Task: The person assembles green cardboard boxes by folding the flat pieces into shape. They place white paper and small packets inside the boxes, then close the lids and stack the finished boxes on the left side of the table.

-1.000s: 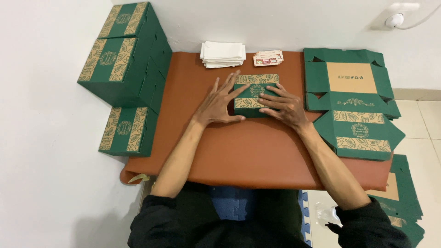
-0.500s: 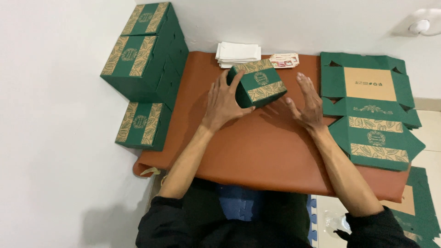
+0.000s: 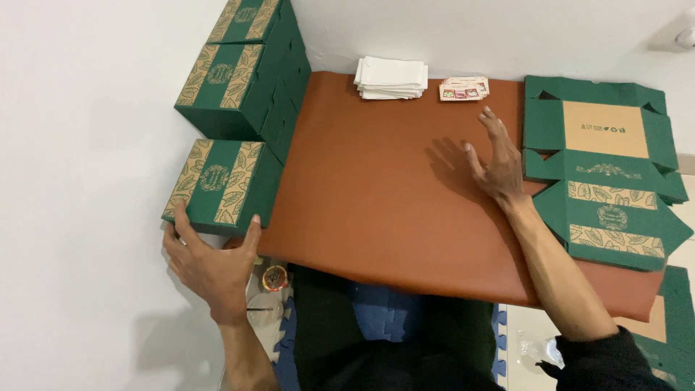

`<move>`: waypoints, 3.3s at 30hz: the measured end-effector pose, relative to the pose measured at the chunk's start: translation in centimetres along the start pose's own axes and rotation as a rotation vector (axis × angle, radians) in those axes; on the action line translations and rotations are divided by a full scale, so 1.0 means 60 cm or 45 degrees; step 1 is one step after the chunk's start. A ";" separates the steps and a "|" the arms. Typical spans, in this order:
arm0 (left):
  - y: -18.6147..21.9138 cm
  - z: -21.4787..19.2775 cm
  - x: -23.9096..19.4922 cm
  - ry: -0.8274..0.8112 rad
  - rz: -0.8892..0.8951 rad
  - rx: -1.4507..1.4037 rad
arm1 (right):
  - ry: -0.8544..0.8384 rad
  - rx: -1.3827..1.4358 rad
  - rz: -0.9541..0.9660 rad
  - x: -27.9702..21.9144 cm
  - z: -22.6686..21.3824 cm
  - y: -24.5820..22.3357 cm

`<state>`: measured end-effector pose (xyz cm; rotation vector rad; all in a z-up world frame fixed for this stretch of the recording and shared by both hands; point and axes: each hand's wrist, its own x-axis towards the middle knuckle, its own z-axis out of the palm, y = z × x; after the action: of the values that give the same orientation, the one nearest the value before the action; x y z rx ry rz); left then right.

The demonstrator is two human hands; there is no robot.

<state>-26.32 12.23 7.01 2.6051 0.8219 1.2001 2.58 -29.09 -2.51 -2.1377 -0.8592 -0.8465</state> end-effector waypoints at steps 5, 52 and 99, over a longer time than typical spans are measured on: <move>-0.025 0.051 0.007 -0.003 -0.066 -0.003 | -0.025 -0.078 0.074 -0.004 0.001 0.003; 0.257 0.397 0.065 -0.870 0.856 -0.729 | -0.103 -0.939 0.847 -0.036 -0.057 0.164; 0.237 0.454 0.068 -1.118 0.819 -0.902 | -0.118 0.717 1.488 -0.012 -0.162 -0.221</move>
<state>1.94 4.79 -3.37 2.3752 -0.5367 0.2020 -10.91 -29.42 6.89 -1.7246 0.1912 0.1063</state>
